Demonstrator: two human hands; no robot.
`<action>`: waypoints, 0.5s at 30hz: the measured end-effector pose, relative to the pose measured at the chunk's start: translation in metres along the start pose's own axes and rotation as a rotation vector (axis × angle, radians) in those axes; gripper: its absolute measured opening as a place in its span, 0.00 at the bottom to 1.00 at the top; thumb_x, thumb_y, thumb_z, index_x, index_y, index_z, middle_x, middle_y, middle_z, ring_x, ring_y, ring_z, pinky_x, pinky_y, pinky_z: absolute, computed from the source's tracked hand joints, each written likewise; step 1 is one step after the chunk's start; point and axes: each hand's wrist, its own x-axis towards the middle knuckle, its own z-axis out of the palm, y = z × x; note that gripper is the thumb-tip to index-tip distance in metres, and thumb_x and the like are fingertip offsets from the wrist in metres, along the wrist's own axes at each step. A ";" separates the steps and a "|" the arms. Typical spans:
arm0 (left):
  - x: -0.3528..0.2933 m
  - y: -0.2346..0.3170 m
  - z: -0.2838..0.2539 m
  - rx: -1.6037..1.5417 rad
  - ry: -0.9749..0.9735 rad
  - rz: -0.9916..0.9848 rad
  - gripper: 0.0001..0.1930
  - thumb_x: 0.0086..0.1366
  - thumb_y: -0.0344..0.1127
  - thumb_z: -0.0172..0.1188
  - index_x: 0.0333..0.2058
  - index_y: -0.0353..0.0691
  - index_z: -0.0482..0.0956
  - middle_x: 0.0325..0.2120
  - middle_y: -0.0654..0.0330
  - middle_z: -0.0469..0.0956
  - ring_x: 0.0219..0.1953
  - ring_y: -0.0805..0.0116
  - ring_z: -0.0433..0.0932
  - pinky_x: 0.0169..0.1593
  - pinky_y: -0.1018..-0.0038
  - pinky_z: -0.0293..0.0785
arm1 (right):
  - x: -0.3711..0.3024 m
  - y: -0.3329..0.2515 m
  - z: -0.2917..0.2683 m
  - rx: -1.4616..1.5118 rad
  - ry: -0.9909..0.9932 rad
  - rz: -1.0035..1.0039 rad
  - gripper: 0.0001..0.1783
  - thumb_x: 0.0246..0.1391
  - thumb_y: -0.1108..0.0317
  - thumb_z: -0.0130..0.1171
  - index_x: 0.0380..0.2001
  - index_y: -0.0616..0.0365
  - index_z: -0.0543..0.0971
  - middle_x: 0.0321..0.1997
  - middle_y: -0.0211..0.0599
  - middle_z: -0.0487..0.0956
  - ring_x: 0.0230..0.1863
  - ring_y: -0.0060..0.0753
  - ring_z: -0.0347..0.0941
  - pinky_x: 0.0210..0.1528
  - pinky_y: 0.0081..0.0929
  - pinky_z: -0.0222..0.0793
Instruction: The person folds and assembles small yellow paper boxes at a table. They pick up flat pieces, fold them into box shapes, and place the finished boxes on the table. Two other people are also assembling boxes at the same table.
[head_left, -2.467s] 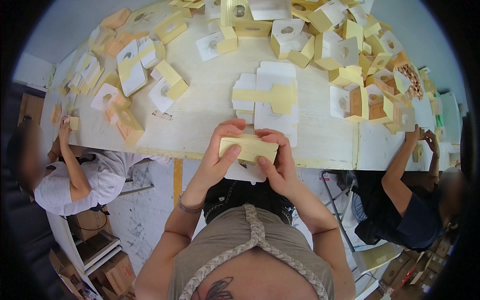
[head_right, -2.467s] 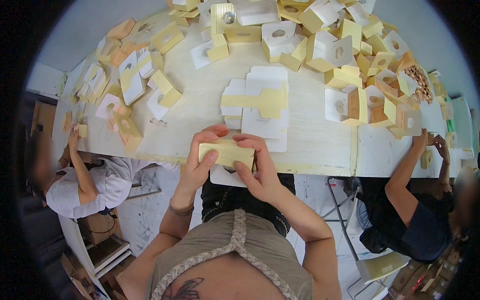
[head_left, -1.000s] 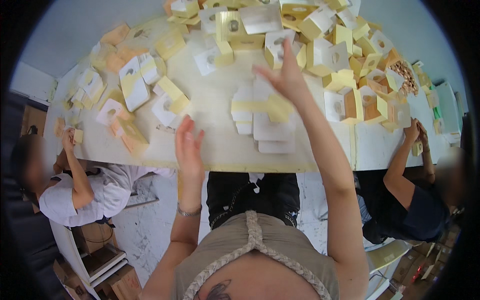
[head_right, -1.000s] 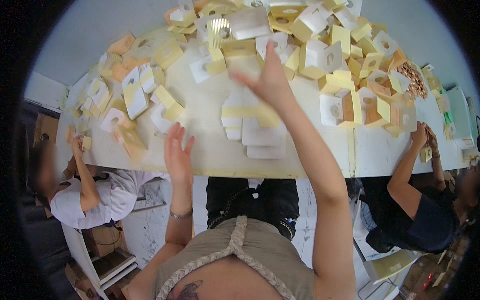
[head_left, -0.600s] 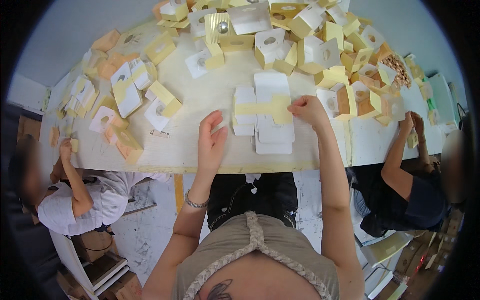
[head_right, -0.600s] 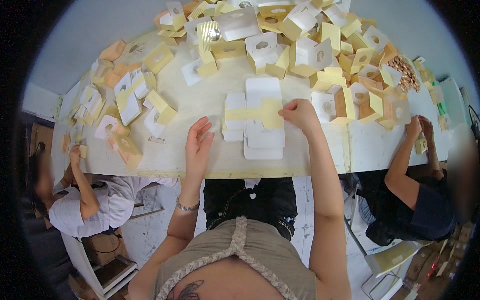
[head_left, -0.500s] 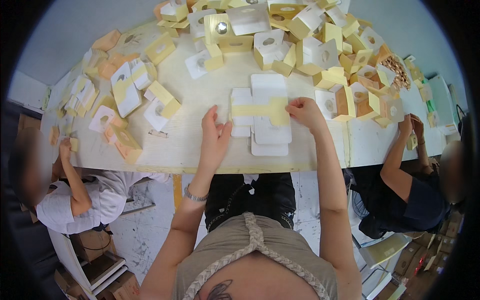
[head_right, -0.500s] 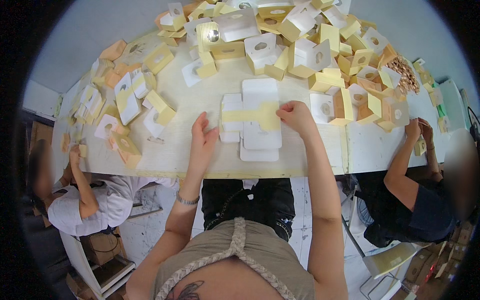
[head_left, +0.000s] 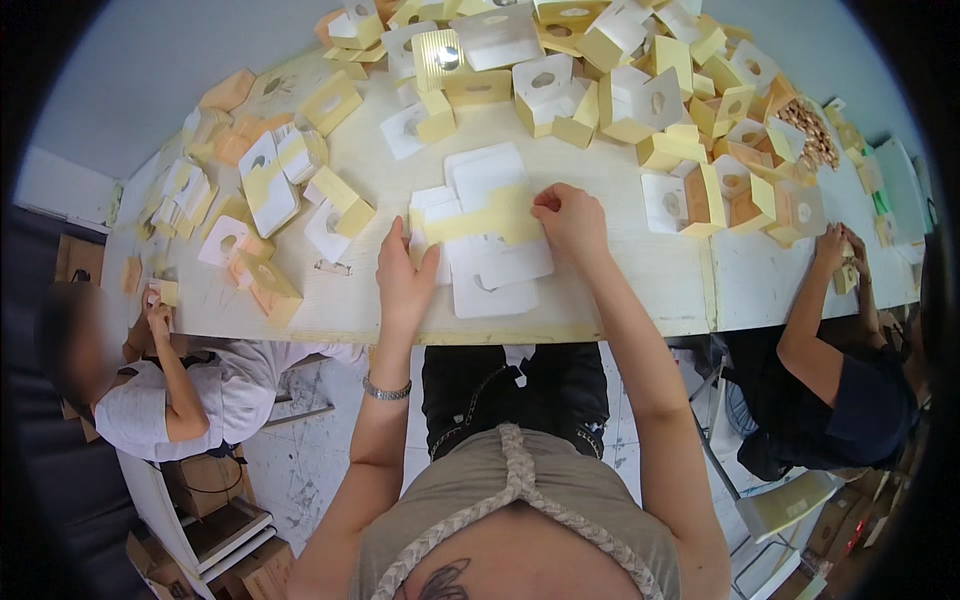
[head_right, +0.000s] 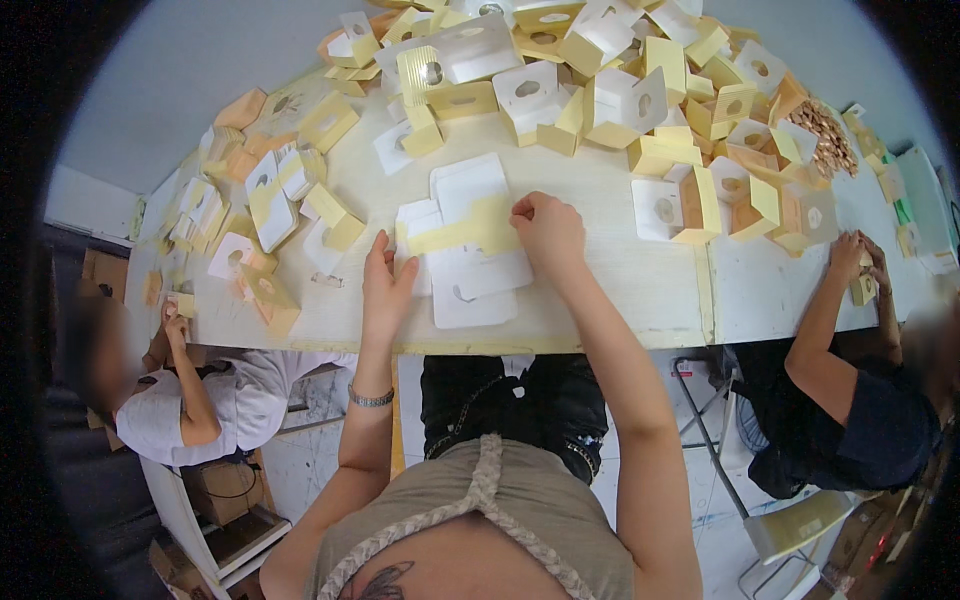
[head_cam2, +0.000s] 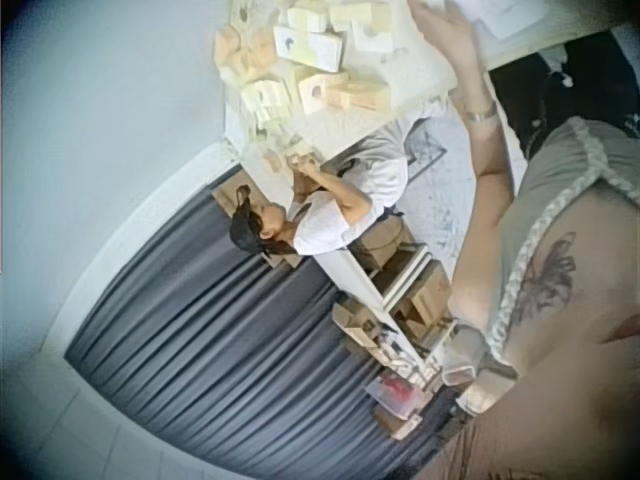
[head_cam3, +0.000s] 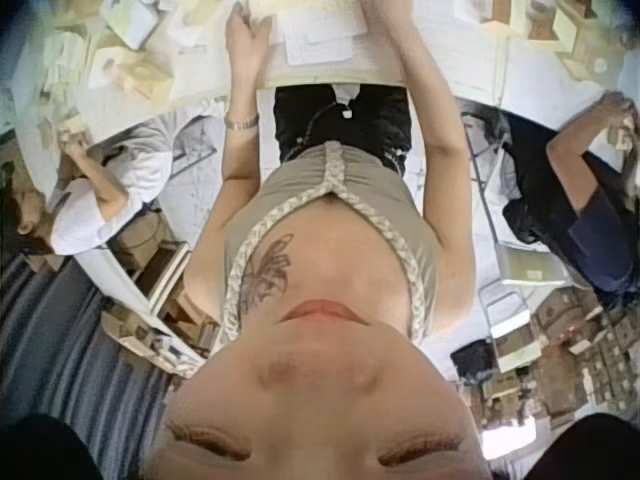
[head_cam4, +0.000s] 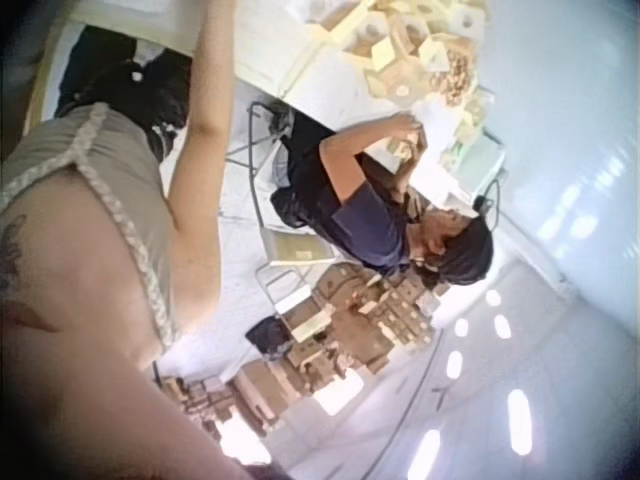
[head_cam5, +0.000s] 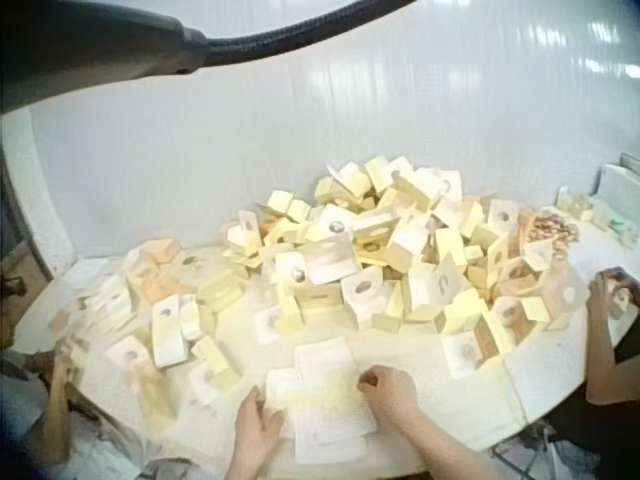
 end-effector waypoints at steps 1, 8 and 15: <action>0.001 0.000 -0.001 0.059 0.010 0.035 0.31 0.58 0.39 0.58 0.55 0.24 0.59 0.50 0.39 0.67 0.53 0.46 0.65 0.56 0.61 0.61 | -0.005 -0.007 -0.006 -0.025 0.041 -0.068 0.08 0.42 0.67 0.63 0.29 0.56 0.80 0.26 0.35 0.80 0.25 0.35 0.76 0.30 0.27 0.71; 0.005 0.032 -0.003 0.014 0.064 0.144 0.25 0.60 0.37 0.57 0.54 0.31 0.66 0.48 0.44 0.70 0.52 0.50 0.68 0.55 0.63 0.64 | -0.028 -0.019 -0.028 0.076 0.166 -0.237 0.04 0.45 0.71 0.62 0.27 0.58 0.80 0.25 0.37 0.80 0.26 0.34 0.77 0.32 0.27 0.71; -0.004 0.047 0.009 -0.044 -0.012 0.105 0.24 0.56 0.31 0.60 0.52 0.34 0.69 0.47 0.49 0.73 0.48 0.55 0.71 0.52 0.67 0.67 | -0.035 -0.025 -0.004 0.116 0.115 -0.255 0.05 0.43 0.72 0.61 0.26 0.59 0.78 0.22 0.38 0.77 0.28 0.40 0.73 0.32 0.29 0.70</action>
